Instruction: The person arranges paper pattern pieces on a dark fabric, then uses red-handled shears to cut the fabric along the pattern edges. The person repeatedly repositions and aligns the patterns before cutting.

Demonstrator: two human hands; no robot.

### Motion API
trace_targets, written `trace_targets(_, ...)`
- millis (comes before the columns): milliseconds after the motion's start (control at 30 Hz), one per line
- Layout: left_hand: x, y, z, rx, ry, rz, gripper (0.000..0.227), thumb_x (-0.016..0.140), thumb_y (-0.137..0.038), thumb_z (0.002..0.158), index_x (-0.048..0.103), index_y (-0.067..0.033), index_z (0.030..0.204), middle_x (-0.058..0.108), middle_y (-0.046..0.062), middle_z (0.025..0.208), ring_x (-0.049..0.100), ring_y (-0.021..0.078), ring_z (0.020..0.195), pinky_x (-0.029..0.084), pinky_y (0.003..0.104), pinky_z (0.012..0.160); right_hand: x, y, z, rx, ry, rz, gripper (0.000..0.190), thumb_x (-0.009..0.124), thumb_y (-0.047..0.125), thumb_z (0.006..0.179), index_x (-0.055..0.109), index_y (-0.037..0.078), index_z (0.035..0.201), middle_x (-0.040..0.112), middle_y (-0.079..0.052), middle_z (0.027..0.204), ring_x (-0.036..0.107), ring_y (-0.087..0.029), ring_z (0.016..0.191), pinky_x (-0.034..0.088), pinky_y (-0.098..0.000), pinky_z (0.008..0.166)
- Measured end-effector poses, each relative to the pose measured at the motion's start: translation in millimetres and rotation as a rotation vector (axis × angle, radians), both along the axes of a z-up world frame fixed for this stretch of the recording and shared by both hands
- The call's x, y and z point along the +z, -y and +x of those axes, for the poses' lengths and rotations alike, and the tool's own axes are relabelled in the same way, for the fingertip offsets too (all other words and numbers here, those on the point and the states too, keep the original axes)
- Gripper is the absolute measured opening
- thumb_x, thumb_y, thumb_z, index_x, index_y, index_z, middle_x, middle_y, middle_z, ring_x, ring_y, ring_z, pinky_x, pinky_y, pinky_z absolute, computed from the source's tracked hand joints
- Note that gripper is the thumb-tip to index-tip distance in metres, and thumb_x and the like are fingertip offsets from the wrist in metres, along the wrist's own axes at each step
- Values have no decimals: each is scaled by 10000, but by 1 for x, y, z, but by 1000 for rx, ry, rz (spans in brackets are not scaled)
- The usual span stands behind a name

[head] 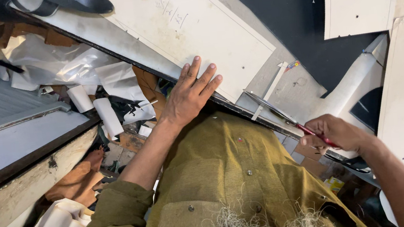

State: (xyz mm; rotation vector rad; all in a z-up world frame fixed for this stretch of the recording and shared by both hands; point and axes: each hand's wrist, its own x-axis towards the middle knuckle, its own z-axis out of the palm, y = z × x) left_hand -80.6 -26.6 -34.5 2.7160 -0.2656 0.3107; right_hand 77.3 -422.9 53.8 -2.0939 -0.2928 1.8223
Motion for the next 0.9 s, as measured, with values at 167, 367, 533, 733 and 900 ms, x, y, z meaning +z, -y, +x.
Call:
trace_targets(167, 1, -1, 2, 7, -10, -12, 380, 562, -137, 1062, 620, -202, 1432, 368, 39, 1645, 231, 400, 1544, 367, 599, 1223, 12, -35, 43, 269, 98, -32, 532, 778, 587, 725, 664, 73, 648, 603, -45, 535, 640, -184, 521, 531, -357, 534)
trace_targets(367, 3, 2, 2, 21, -18, -24, 381, 554, -128, 1068, 626, -207, 1433, 375, 30, 1645, 245, 394, 1544, 365, 594, 1228, 36, -69, 67, 450, 177, -140, 531, 813, 598, 674, 662, 92, 619, 538, -15, 469, 583, -169, 489, 468, -375, 535)
trace_targets(533, 2, 0, 2, 17, -2, -26, 377, 558, -124, 1063, 631, -197, 1425, 379, 31, 1640, 252, 399, 1539, 372, 595, 1223, 50, -86, 70, 532, 239, -204, 511, 795, 607, 708, 696, 110, 641, 487, -25, 476, 491, -184, 494, 392, -406, 543)
trace_targets(733, 2, 1, 4, 8, -14, -4, 376, 566, -118, 1058, 630, -186, 1422, 375, 37, 1643, 256, 414, 1534, 376, 599, 1215, 54, -78, 68, 585, 293, -203, 544, 752, 606, 688, 685, 66, 686, 498, -47, 495, 496, -197, 504, 397, -402, 552)
trace_targets(900, 12, 3, 8, 11, -18, -11, 393, 547, -90, 1052, 621, -162, 1431, 372, 48, 1647, 267, 433, 1527, 371, 613, 1204, 37, -8, 50, 361, 266, -252, 442, 782, 560, 739, 756, 132, 846, 602, -58, 568, 551, -207, 550, 415, -426, 584)
